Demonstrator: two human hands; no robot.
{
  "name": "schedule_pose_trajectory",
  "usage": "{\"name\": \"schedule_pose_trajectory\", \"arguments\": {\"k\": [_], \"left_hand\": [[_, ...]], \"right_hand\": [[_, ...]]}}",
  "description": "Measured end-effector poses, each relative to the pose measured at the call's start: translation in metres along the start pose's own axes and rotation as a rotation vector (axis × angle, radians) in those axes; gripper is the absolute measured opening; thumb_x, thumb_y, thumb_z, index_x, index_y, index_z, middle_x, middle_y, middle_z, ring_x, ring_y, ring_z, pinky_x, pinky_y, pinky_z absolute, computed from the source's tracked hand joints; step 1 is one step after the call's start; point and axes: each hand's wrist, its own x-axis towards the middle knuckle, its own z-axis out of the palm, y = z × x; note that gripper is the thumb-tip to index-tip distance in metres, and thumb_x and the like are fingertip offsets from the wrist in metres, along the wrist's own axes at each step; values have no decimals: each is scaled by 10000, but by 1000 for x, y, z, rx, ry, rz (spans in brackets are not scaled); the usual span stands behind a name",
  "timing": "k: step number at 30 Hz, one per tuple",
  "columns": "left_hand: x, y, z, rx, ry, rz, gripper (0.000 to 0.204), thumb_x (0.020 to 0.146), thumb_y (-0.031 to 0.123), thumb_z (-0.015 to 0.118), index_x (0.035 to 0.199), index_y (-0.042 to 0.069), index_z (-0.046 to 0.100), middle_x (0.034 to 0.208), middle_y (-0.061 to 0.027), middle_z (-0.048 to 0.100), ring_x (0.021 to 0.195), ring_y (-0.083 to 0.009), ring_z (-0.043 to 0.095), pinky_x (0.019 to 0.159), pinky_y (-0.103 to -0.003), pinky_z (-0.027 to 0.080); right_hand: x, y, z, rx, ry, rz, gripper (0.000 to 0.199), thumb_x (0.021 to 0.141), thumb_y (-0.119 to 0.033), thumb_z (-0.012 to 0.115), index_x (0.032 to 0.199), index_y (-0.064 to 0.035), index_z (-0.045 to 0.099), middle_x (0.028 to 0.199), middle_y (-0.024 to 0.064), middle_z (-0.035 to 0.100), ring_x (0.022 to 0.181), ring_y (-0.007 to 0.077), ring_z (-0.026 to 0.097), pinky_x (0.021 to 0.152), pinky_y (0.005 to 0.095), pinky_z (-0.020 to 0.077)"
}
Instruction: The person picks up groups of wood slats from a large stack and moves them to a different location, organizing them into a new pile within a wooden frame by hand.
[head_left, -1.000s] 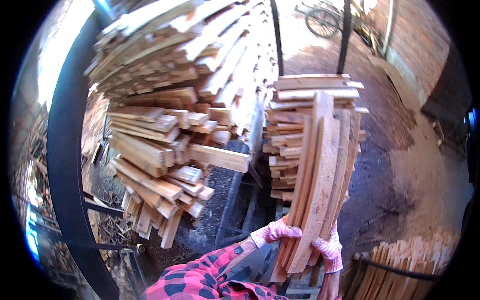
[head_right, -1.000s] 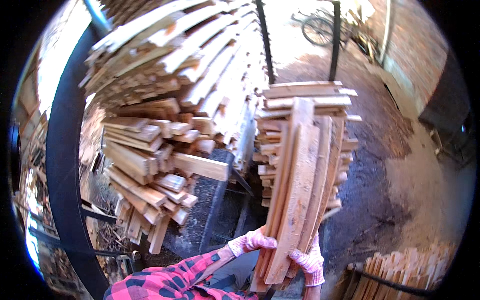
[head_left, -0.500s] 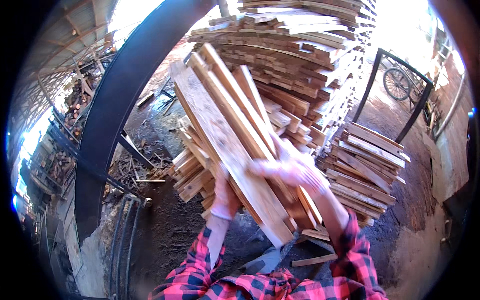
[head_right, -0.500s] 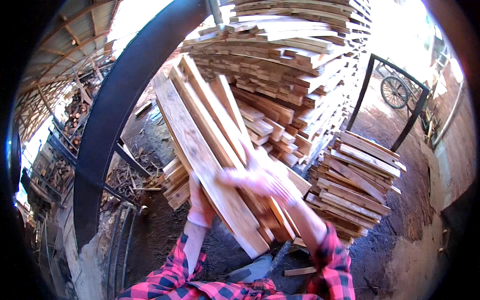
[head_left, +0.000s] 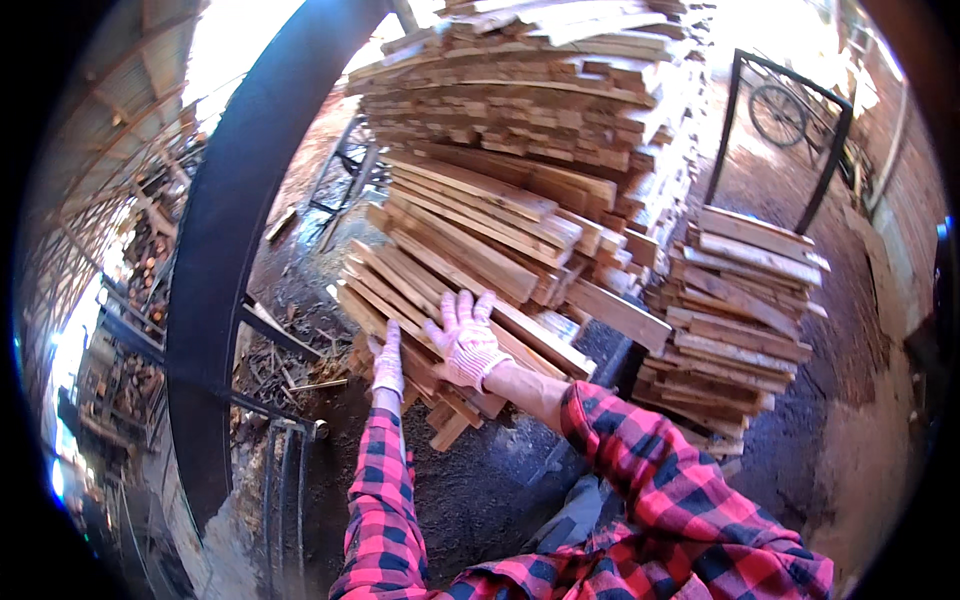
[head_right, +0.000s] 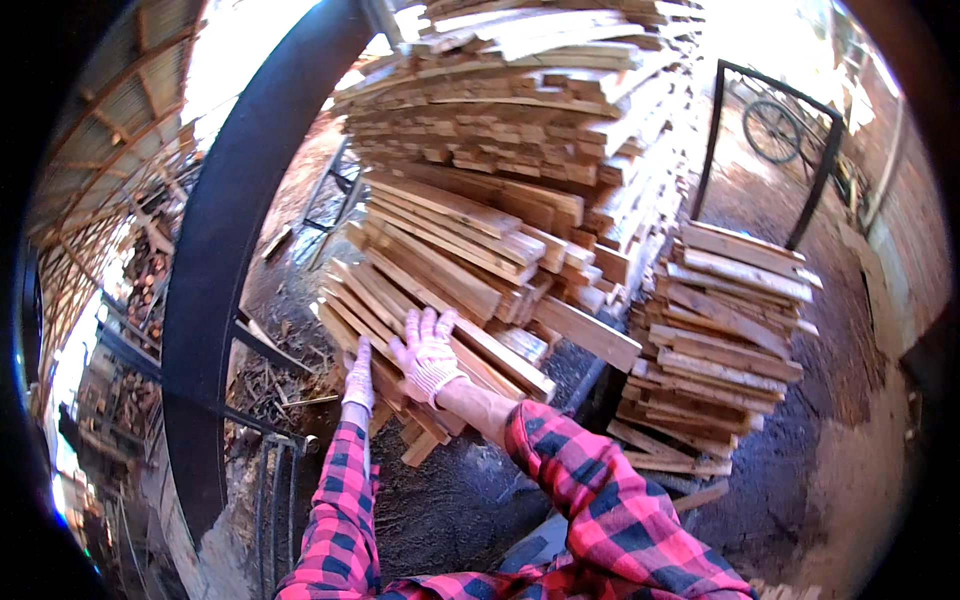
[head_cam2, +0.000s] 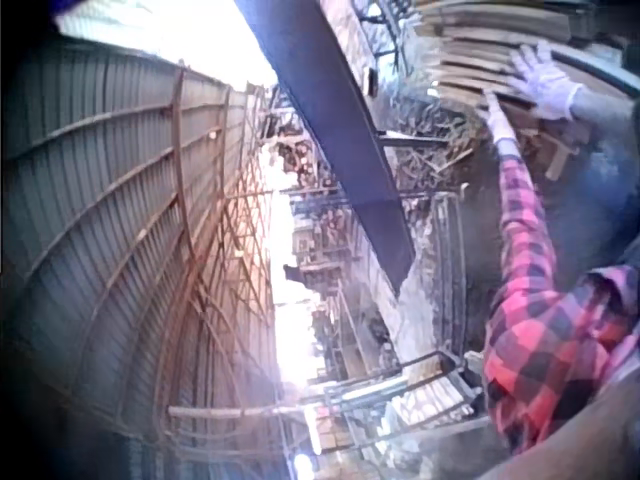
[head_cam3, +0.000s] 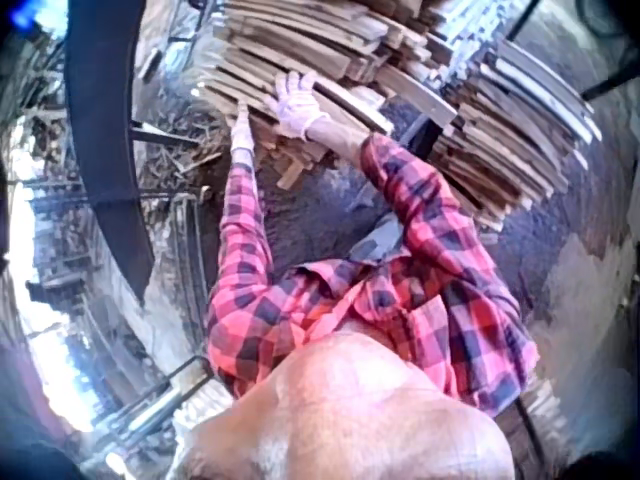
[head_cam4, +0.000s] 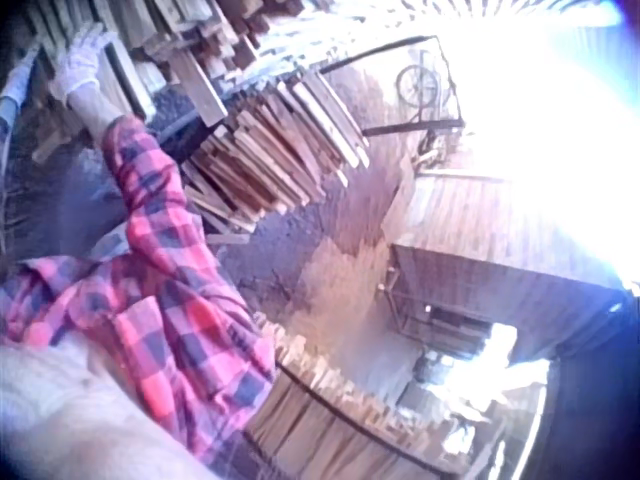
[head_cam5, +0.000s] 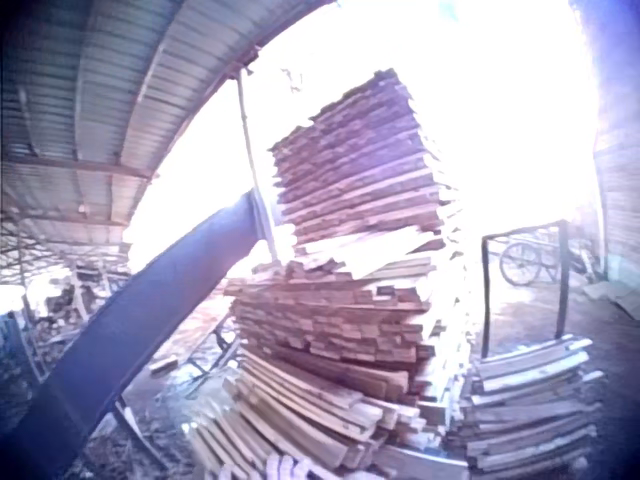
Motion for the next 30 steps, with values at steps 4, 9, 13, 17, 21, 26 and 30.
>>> {"name": "schedule_pose_trajectory", "arguments": {"k": [4, 9, 13, 17, 21, 26, 30], "left_hand": [[21, 12, 13, -99, -226, 50, 748, 927, 528, 673, 1433, 15, 472, 1324, -130, 581, 1181, -255, 554, 1002, -398, 490], [-63, 43, 26, 51, 27, 108, 768, 955, 555, 601, 1488, 27, 438, 1532, -246, 390, 1348, -362, 451, 1125, -486, 401], [-191, 46, 86, 315, -52, 714, 564, 1086, 370, 389, 1542, 38, 361, 1627, -242, 210, 1519, -382, 187, 1237, -470, 200], [-342, 28, 185, 111, -643, 1108, 632, 995, 356, 562, 1486, -17, 424, 1606, -252, 259, 1506, -442, 194, 1229, -542, 167], [-403, -74, 263, 340, -1385, 931, 741, 891, 373, 731, 1463, -7, 450, 1533, -221, 414, 1472, -404, 297, 1205, -507, 238], [-398, -284, 409, 1117, -1567, 572, 949, 760, 519, 800, 1469, 24, 412, 1465, -222, 442, 1365, -411, 387, 1145, -505, 307], [-409, -416, 526, 1394, -1637, 828, 1177, 675, 675, 784, 1532, 32, 298, 1499, -221, 394, 1377, -435, 347, 1122, -582, 269]], "right_hand": [[-43, 20, -59, 262, 253, -138, 674, 825, -476, 682, 1364, -99, 533, 1403, 268, 466, 1319, 469, 424, 1053, 624, 330], [-188, 22, -33, 657, 578, -263, 330, 911, -359, 656, 1082, -82, 602, 1118, 166, 604, 1021, 370, 623, 851, 483, 514], [-346, 48, 34, 950, 116, 218, 424, 971, -463, 542, 1087, -76, 669, 1083, 165, 653, 1057, 371, 638, 908, 450, 515], [-450, 62, 113, 1011, -136, 1264, 515, 935, -526, 536, 1151, -86, 693, 1201, 176, 682, 1153, 351, 629, 982, 444, 484], [-524, 77, 211, 1058, 118, 1695, 580, 910, -522, 574, 1272, -73, 634, 1263, 184, 660, 1199, 343, 612, 1023, 413, 465], [-605, 128, 339, 992, 157, 2150, 757, 894, -546, 634, 1457, -66, 469, 1377, 225, 587, 1302, 370, 545, 1077, 418, 425], [-671, 195, 438, 930, 229, 2379, 874, 848, -561, 694, 1499, -55, 404, 1363, 256, 588, 1256, 403, 577, 1052, 430, 451]]}}
